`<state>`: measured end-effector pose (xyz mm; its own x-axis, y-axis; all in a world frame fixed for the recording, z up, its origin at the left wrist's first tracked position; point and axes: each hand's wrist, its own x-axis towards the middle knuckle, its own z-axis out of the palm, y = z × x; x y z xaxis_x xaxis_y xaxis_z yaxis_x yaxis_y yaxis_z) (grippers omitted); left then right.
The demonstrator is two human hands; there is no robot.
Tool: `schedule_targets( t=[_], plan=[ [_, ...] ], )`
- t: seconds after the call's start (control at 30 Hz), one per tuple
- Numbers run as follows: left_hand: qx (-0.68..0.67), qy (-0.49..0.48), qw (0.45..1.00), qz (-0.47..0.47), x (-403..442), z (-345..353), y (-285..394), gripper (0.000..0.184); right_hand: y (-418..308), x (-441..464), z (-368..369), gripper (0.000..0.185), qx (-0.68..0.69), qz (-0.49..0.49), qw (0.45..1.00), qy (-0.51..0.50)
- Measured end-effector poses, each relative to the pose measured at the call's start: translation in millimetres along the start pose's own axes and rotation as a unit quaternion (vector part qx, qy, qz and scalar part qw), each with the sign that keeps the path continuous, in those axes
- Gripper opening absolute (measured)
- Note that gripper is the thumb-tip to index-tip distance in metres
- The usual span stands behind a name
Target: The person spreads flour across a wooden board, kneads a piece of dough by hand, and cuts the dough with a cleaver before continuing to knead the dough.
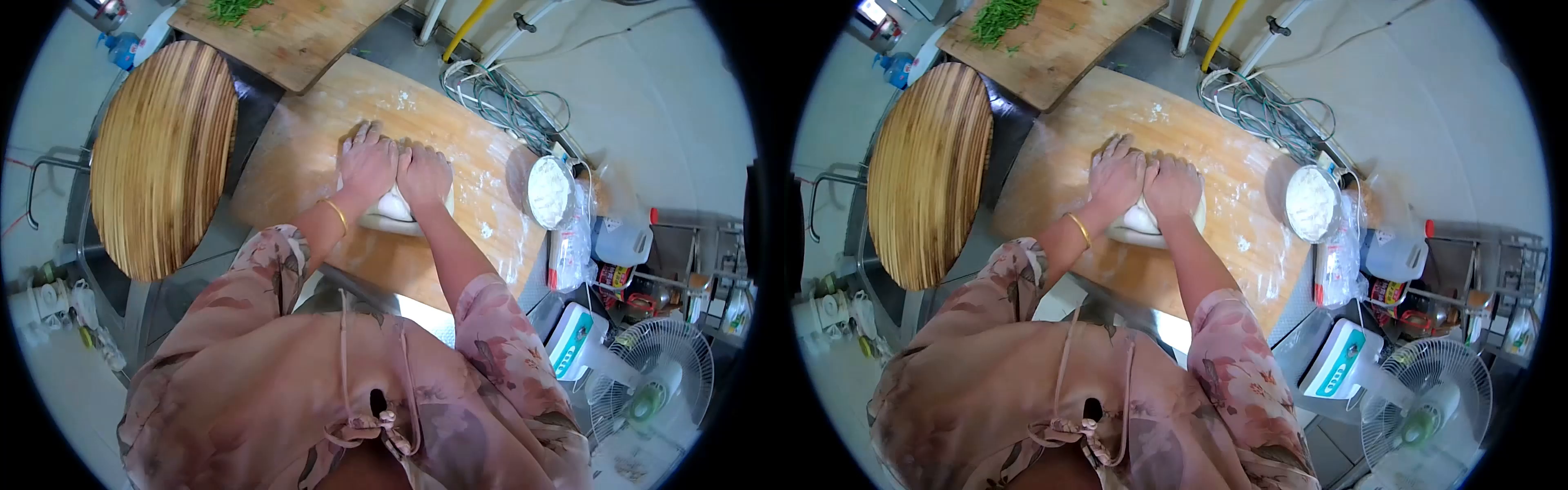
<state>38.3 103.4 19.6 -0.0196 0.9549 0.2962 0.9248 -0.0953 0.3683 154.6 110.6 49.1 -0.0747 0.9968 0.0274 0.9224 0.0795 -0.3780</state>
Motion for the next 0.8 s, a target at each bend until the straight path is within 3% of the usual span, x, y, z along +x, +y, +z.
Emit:
schedule_targets(
  t=[0.03, 0.1, 0.13, 0.2, 0.23, 0.27, 0.33, 0.4, 0.5, 0.6, 0.7, 0.77, 0.8],
  plan=[
    [0.017, 0.037, 0.999, 0.028, 0.3, -4.0, 1.7, 0.034, 0.7, -4.5, 1.0, 0.033, 0.011, 0.003, 1.0, 0.002],
    [-0.08, -0.186, 0.978, -0.058, -6.4, -24.6, 6.7, 0.032, 4.3, -17.8, 3.6, 0.033, 0.03, 0.015, 0.999, -0.005],
    [-0.127, -0.298, 0.94, -0.102, -8.5, -42.1, 13.3, 0.032, -1.0, -32.4, -17.9, 0.033, 0.044, 0.003, 0.999, -0.023],
    [-0.103, -0.283, 0.949, -0.091, -32.0, -103.2, 47.7, 0.031, -14.8, -81.1, -78.3, 0.033, 0.073, -0.02, 0.995, -0.06],
    [-0.092, -0.274, 0.953, -0.087, -53.3, -122.8, 63.1, 0.031, -12.6, -105.1, -78.8, 0.033, 0.039, -0.034, 0.998, -0.03],
    [-0.105, -0.134, 0.985, -0.012, -89.3, -102.7, 63.1, 0.03, -11.2, -127.7, -74.5, 0.034, 0.006, -0.049, 0.999, 0.001],
    [-0.083, 0.041, 0.99, 0.102, -143.2, -67.2, 54.4, 0.03, 3.8, -162.4, -46.8, 0.036, 0.014, -0.118, 0.984, 0.135],
    [-0.019, 0.103, 0.979, 0.173, -155.4, -60.7, 46.0, 0.031, 13.8, -170.7, -29.5, 0.039, 0.003, -0.144, 0.982, 0.124],
    [-0.021, 0.073, 0.979, 0.191, -125.9, -49.7, 41.9, 0.028, 27.8, -144.6, -17.5, 0.041, 0.009, -0.137, 0.985, 0.105],
    [-0.002, -0.097, 0.99, 0.098, -68.5, -42.9, 46.8, 0.027, 30.6, -87.0, -21.8, 0.037, 0.021, -0.061, 0.997, 0.039],
    [0.018, -0.254, 0.967, 0.013, -7.2, -36.4, 55.7, 0.028, 31.0, -34.7, -24.6, 0.035, 0.0, 0.039, 0.998, -0.044],
    [0.027, -0.274, 0.961, -0.01, 15.8, -31.2, 60.4, 0.029, 32.5, -14.8, -22.3, 0.036, 0.021, 0.097, 0.993, -0.059],
    [0.033, -0.285, 0.958, -0.02, 20.6, -30.3, 61.4, 0.03, 35.9, -14.3, -17.2, 0.037, 0.059, 0.094, 0.994, -0.017]
  ],
)
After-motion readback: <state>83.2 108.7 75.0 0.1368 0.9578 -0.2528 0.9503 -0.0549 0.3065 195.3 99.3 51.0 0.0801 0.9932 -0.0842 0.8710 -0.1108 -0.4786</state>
